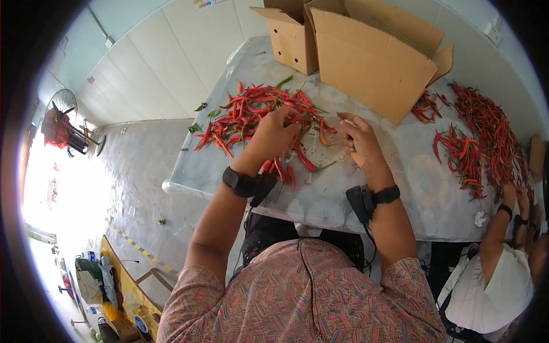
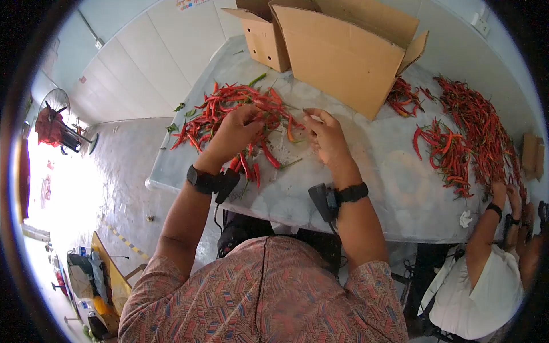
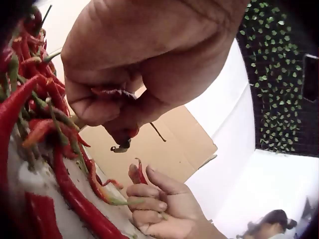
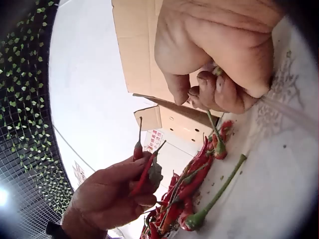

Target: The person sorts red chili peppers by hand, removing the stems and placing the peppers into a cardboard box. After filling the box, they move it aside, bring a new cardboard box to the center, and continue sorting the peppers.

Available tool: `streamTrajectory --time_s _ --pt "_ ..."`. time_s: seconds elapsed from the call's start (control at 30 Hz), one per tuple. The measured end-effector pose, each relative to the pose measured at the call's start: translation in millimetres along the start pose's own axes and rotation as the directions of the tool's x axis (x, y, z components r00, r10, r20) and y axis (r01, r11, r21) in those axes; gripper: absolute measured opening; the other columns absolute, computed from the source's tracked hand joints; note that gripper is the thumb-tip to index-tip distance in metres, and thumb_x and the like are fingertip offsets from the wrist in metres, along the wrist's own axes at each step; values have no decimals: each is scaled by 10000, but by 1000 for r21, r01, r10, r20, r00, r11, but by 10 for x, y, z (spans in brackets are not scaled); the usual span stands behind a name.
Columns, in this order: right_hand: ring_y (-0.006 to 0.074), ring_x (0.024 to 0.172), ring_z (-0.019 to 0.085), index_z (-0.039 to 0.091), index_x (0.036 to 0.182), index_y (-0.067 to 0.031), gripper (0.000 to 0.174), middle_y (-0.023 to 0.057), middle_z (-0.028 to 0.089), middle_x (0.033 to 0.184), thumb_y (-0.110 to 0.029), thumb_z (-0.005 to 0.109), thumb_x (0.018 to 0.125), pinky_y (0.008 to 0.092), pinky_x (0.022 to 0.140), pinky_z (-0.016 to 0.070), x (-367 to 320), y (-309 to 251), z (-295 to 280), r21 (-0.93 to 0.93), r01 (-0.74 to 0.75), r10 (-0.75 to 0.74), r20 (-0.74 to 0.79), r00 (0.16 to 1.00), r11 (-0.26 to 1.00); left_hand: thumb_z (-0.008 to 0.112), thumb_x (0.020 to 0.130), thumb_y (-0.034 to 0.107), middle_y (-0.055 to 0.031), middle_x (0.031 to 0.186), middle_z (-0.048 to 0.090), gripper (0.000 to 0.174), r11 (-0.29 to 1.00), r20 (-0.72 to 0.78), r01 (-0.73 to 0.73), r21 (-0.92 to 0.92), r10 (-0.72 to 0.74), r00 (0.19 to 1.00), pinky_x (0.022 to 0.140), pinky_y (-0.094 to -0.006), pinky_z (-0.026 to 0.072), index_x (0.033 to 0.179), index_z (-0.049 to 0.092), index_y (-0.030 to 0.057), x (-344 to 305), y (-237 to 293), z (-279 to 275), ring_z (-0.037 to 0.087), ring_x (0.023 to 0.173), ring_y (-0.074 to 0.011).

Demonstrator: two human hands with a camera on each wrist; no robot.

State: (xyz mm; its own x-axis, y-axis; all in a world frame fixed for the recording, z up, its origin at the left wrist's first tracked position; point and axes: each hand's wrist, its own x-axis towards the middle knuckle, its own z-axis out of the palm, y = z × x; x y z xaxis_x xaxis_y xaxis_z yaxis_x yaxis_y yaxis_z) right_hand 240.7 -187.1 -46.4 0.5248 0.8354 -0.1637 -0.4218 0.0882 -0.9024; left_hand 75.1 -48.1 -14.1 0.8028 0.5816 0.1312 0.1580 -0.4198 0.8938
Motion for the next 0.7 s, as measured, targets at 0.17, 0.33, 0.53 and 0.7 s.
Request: streamTrajectory --time_s 0.17,0.33,0.53,0.7 --pt "29 450 320 525 1014 -36 195 -35 399 610 -97 559 832 169 396 233 35 32 -45 8 12 -12 37 999 1000 571 741 112 -152 801 629 260 943 -16 -81 322 91 996 672 -351 472 967 563 -16 -149 27 -218 611 718 -279" --pt "30 452 331 525 1014 -32 197 -34 411 615 -110 561 837 171 404 245 30 37 -31 -56 6 -2 67 998 998 603 729 133 -136 880 609 245 889 -89 -176 423 234 968 736 -363 468 948 591 24 -447 -80 -311 591 848 -279" --pt "30 454 337 526 1009 -32 184 -34 414 616 -105 550 842 174 408 252 55 68 -53 -59 -2 9 107 994 998 658 699 143 -125 870 557 255 819 -4 -167 550 202 979 703 -370 460 913 584 25 -875 -19 -204 563 823 -294" --pt "28 451 317 528 973 -38 161 -35 412 616 -119 556 837 178 406 235 43 83 -43 -89 15 -5 112 994 996 702 635 234 -88 840 521 264 736 -33 -139 663 214 976 646 -378 477 791 575 63 -945 39 171 564 809 -273"
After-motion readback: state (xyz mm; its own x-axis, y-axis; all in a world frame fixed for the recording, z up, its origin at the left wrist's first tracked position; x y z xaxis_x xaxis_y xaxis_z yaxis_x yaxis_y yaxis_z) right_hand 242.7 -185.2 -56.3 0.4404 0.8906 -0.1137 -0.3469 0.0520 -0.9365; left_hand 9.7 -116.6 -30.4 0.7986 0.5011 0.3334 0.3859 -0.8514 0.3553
